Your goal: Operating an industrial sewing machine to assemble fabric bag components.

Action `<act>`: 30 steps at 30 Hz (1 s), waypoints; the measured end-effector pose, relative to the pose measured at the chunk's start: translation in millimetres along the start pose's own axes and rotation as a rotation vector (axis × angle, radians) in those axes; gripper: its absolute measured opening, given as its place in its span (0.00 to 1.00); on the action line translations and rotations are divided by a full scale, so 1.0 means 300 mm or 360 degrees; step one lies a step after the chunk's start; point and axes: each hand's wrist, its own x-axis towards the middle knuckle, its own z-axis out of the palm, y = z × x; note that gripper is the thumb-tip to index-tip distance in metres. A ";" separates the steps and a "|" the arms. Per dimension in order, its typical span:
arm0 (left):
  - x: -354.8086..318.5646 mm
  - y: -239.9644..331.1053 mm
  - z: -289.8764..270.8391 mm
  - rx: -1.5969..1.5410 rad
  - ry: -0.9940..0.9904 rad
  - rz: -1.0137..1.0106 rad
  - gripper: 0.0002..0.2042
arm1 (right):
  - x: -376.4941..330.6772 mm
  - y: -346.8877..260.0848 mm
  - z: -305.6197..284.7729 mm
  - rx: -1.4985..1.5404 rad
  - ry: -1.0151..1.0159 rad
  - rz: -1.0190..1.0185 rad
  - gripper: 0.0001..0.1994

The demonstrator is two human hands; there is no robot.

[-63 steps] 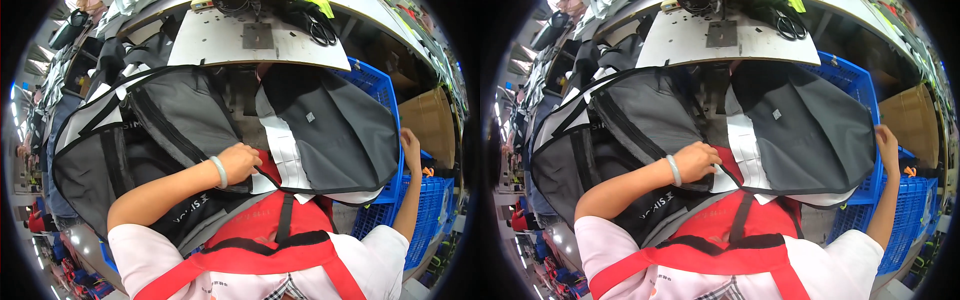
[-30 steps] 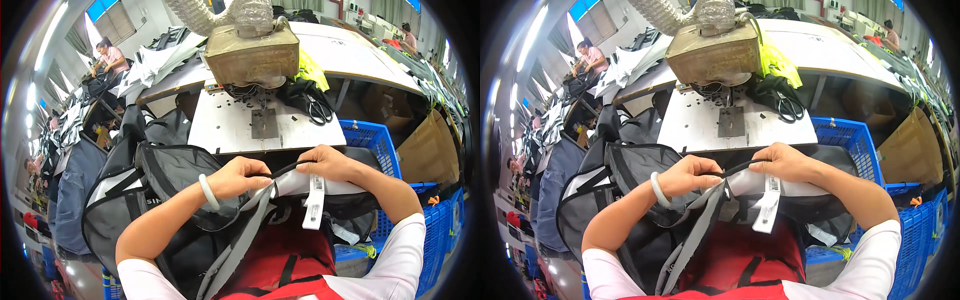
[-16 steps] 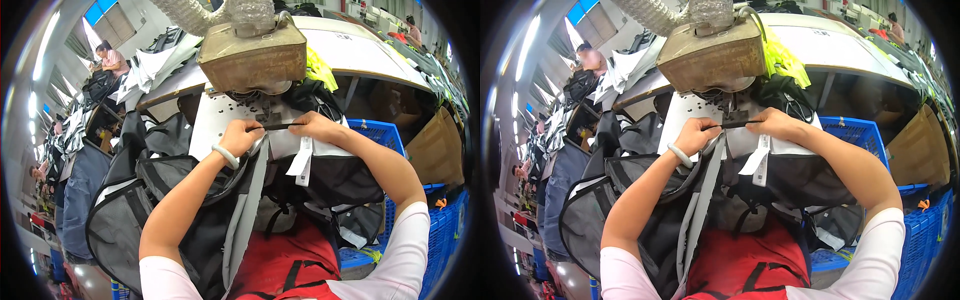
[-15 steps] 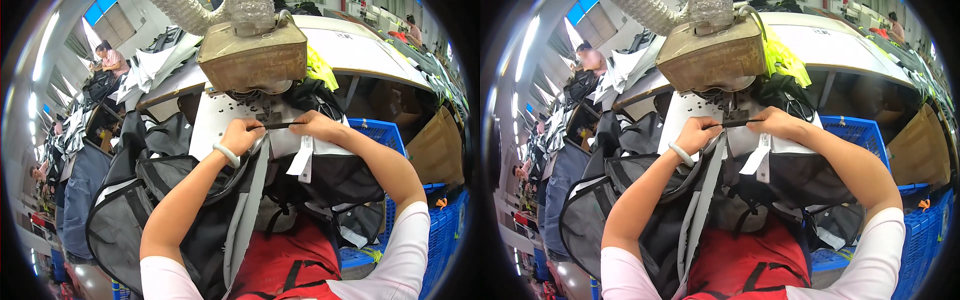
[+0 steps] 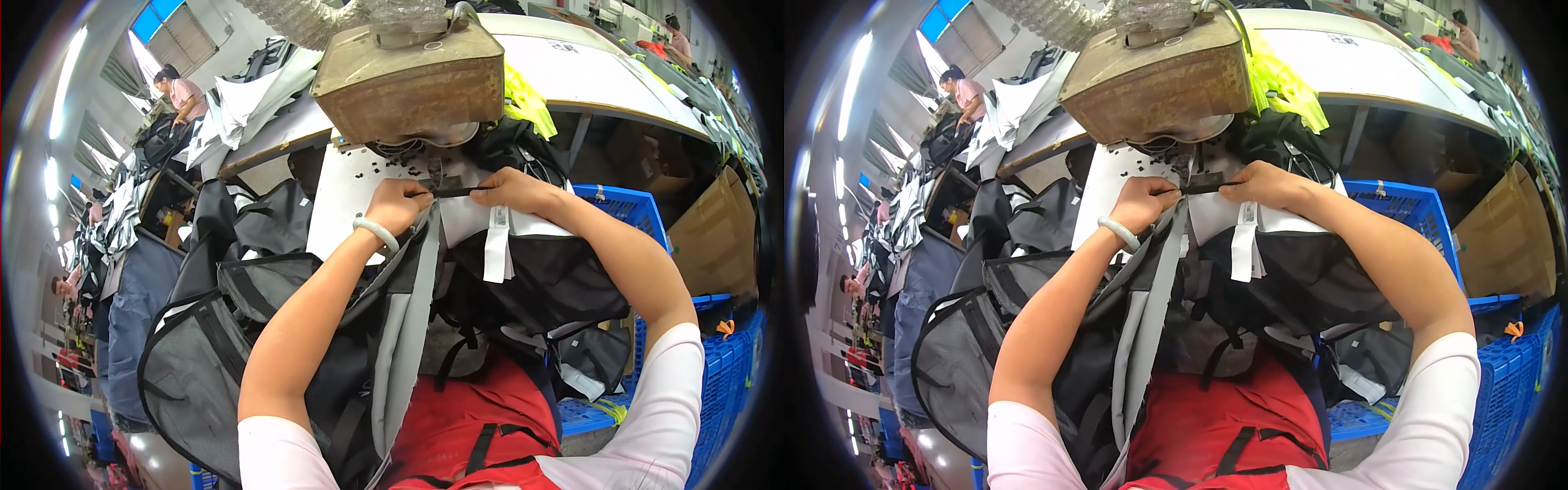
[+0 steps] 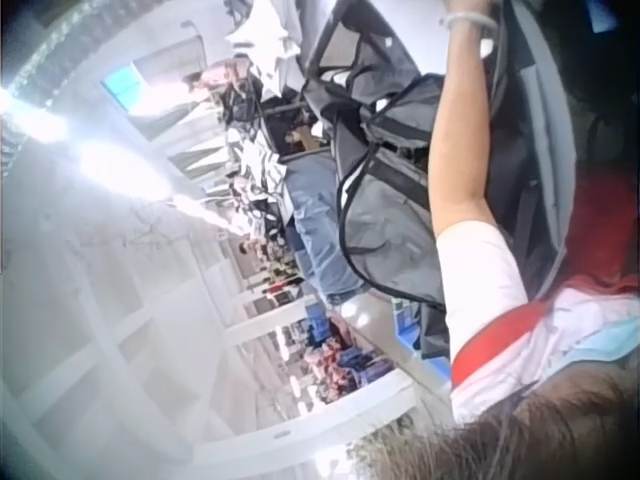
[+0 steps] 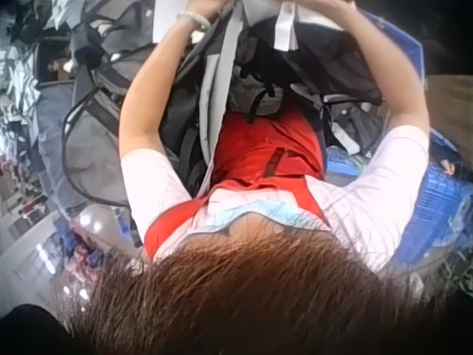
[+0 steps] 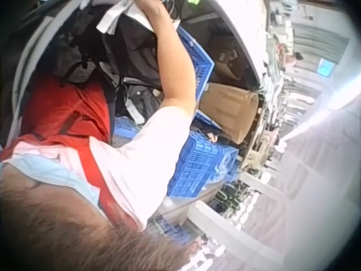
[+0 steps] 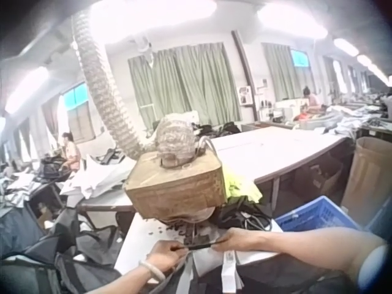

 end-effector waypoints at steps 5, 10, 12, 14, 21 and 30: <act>0.026 -0.013 0.010 0.0002 0.0002 -0.0057 0.12 | 0.015 0.019 -0.005 0.0056 0.0001 -0.0011 0.19; 0.039 -0.029 -0.004 0.0056 0.0031 -0.0013 0.12 | 0.060 0.035 0.001 0.0030 0.0017 0.0007 0.18; 0.043 -0.021 -0.006 0.0067 0.0027 -0.0023 0.12 | 0.065 0.033 -0.005 0.0076 0.0008 -0.0007 0.18; 0.044 -0.013 -0.007 -0.0033 0.0021 -0.0066 0.12 | 0.070 0.025 -0.019 0.0139 -0.0034 -0.0026 0.17; 0.018 0.001 0.010 -0.0125 0.0038 -0.0057 0.11 | 0.017 0.006 -0.039 0.0101 -0.0068 0.0031 0.16; -0.224 -0.123 0.008 -0.0403 -0.0273 -0.0175 0.10 | -0.452 0.146 0.006 -0.0490 0.0544 -0.0276 0.10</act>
